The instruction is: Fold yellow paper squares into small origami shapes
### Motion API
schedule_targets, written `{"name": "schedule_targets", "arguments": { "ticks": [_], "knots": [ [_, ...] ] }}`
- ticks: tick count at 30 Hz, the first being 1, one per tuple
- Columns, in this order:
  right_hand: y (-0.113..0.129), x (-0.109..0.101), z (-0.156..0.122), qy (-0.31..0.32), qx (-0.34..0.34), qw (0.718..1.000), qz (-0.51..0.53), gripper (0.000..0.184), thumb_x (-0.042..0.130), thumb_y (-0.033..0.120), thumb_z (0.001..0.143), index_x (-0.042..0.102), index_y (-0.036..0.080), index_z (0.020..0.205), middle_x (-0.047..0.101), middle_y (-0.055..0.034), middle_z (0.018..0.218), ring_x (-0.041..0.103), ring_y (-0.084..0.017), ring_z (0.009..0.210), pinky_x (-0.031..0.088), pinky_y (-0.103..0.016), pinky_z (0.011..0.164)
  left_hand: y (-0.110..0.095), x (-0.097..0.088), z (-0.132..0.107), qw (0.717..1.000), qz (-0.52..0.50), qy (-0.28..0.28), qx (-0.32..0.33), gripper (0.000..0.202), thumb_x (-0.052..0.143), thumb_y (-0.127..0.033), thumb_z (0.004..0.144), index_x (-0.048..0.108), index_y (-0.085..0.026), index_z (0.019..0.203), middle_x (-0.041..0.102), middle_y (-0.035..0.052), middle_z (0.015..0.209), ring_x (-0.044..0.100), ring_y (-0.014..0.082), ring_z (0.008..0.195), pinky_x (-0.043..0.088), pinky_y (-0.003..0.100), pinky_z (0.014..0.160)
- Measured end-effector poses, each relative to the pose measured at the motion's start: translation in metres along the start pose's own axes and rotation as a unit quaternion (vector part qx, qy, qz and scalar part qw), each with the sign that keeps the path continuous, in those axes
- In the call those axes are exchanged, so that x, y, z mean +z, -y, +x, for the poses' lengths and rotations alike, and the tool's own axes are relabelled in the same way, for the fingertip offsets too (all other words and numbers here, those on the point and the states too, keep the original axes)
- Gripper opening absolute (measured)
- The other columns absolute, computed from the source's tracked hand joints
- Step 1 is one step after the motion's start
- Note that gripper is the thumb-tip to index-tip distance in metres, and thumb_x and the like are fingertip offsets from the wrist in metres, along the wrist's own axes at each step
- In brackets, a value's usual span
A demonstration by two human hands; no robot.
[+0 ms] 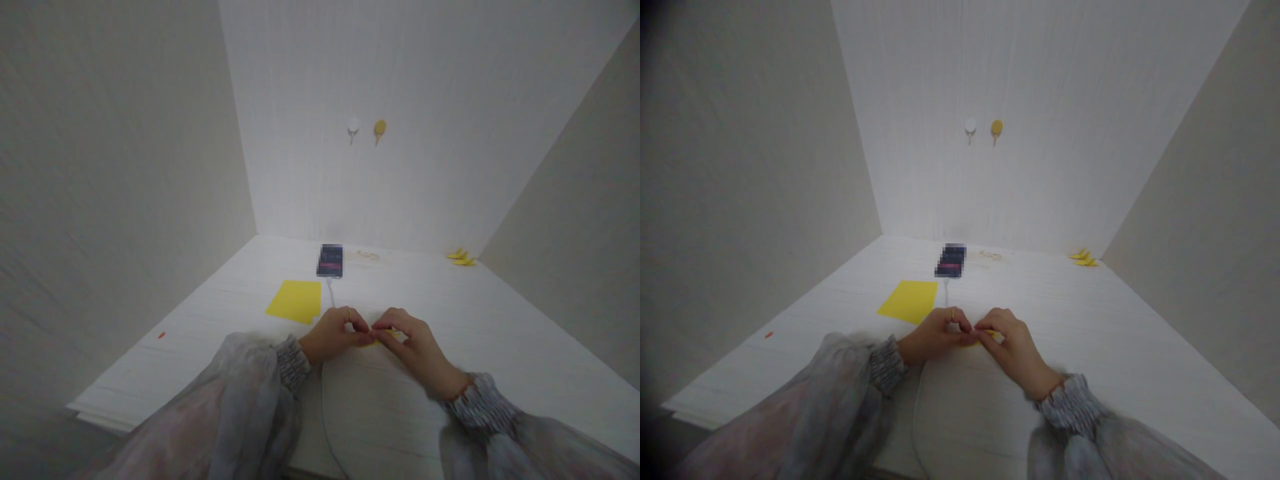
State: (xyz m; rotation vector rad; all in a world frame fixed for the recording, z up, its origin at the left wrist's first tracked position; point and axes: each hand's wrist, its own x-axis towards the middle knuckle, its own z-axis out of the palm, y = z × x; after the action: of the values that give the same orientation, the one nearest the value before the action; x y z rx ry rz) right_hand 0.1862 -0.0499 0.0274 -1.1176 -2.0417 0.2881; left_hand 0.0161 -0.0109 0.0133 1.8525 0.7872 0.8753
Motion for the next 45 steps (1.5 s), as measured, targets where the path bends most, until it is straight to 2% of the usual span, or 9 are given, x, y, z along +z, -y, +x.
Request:
{"name": "schedule_targets", "arguments": {
  "ticks": [3, 5, 8, 12, 16, 24, 28, 36, 45],
  "knots": [
    [-0.002, 0.003, -0.002, -0.083, 0.054, 0.994, 0.047, 0.02, 0.051, 0.029, 0.077, 0.05, 0.021, 0.095, 0.055, -0.0034, 0.082, 0.052, -0.016, 0.079, 0.042, -0.031, 0.072, 0.0, 0.001, 0.004, 0.99, -0.132, -0.037, -0.043, 0.023, 0.064, -0.033, 0.059, 0.058, -0.012, 0.065, 0.056, 0.0004, 0.06, 0.048, 0.0089, 0.056, 0.037, 0.022, 0.055],
    [-0.002, 0.005, -0.003, -0.121, 0.064, 0.988, 0.073, 0.027, 0.054, 0.03, 0.074, 0.045, 0.021, 0.098, 0.053, -0.0035, 0.084, 0.052, -0.017, 0.081, 0.042, -0.032, 0.074, 0.0, 0.002, 0.007, 0.974, -0.211, -0.072, -0.051, 0.023, 0.065, -0.032, 0.058, 0.056, -0.012, 0.064, 0.054, -0.0012, 0.057, 0.047, 0.0075, 0.053, 0.036, 0.021, 0.054],
    [0.003, 0.01, -0.003, -0.114, 0.052, 0.99, 0.061, 0.02, 0.057, 0.029, 0.072, 0.045, 0.021, 0.085, 0.052, -0.003, 0.081, 0.052, -0.017, 0.079, 0.043, -0.032, 0.072, -0.001, 0.004, 0.009, 0.955, -0.273, -0.112, -0.045, 0.024, 0.067, -0.029, 0.056, 0.054, -0.012, 0.064, 0.053, -0.0027, 0.057, 0.047, 0.0063, 0.052, 0.036, 0.02, 0.054],
    [0.012, 0.015, -0.001, -0.096, 0.028, 0.995, -0.011, 0.009, 0.052, 0.027, 0.075, 0.047, 0.02, 0.078, 0.052, -0.003, 0.075, 0.051, -0.017, 0.073, 0.043, -0.031, 0.067, -0.003, 0.008, 0.008, 0.947, -0.305, -0.098, -0.039, 0.024, 0.069, -0.027, 0.054, 0.052, -0.012, 0.063, 0.053, -0.0036, 0.056, 0.047, 0.006, 0.052, 0.038, 0.02, 0.055],
    [0.012, 0.016, 0.001, -0.133, 0.004, 0.99, -0.042, 0.007, 0.05, 0.026, 0.077, 0.05, 0.019, 0.078, 0.054, -0.0042, 0.076, 0.052, -0.017, 0.073, 0.044, -0.031, 0.066, -0.005, 0.01, 0.006, 0.946, -0.316, -0.063, -0.026, 0.023, 0.069, -0.025, 0.056, 0.053, -0.012, 0.066, 0.059, -0.0005, 0.064, 0.053, 0.009, 0.06, 0.041, 0.023, 0.061],
    [0.012, 0.015, 0.001, -0.125, -0.035, 0.991, -0.02, 0.01, 0.046, 0.017, 0.079, 0.054, 0.02, 0.084, 0.057, -0.0062, 0.082, 0.055, -0.017, 0.08, 0.047, -0.032, 0.071, -0.001, 0.011, 0.005, 0.95, -0.311, -0.027, -0.009, 0.025, 0.066, -0.025, 0.06, 0.057, -0.011, 0.078, 0.062, 0.0042, 0.077, 0.057, 0.0136, 0.073, 0.043, 0.03, 0.074],
    [0.012, 0.015, 0.0, -0.125, -0.046, 0.991, -0.025, 0.012, 0.047, 0.016, 0.079, 0.056, 0.021, 0.085, 0.06, -0.0065, 0.089, 0.056, -0.017, 0.084, 0.048, -0.033, 0.074, -0.003, 0.01, 0.004, 0.946, -0.321, -0.048, 0.008, 0.026, 0.069, -0.023, 0.057, 0.057, -0.012, 0.078, 0.062, 0.0033, 0.077, 0.057, 0.013, 0.073, 0.044, 0.029, 0.073],
    [0.01, 0.014, -0.002, -0.155, -0.077, 0.984, -0.043, 0.014, 0.053, 0.013, 0.075, 0.059, 0.02, 0.085, 0.062, -0.006, 0.085, 0.056, -0.018, 0.082, 0.047, -0.035, 0.073, -0.009, 0.006, 0.001, 0.967, -0.249, -0.05, 0.012, 0.018, 0.063, -0.022, 0.064, 0.064, -0.012, 0.079, 0.065, 0.0047, 0.079, 0.058, 0.0148, 0.075, 0.044, 0.031, 0.077],
    [0.013, 0.014, -0.001, -0.161, -0.035, 0.986, -0.021, 0.01, 0.053, 0.017, 0.075, 0.059, 0.021, 0.082, 0.061, -0.0055, 0.081, 0.056, -0.018, 0.079, 0.048, -0.035, 0.07, -0.013, 0.005, 0.001, 0.966, -0.251, -0.055, 0.007, 0.015, 0.062, -0.024, 0.064, 0.065, -0.013, 0.074, 0.065, 0.0039, 0.077, 0.058, 0.0154, 0.075, 0.044, 0.03, 0.076]
  ]
}}
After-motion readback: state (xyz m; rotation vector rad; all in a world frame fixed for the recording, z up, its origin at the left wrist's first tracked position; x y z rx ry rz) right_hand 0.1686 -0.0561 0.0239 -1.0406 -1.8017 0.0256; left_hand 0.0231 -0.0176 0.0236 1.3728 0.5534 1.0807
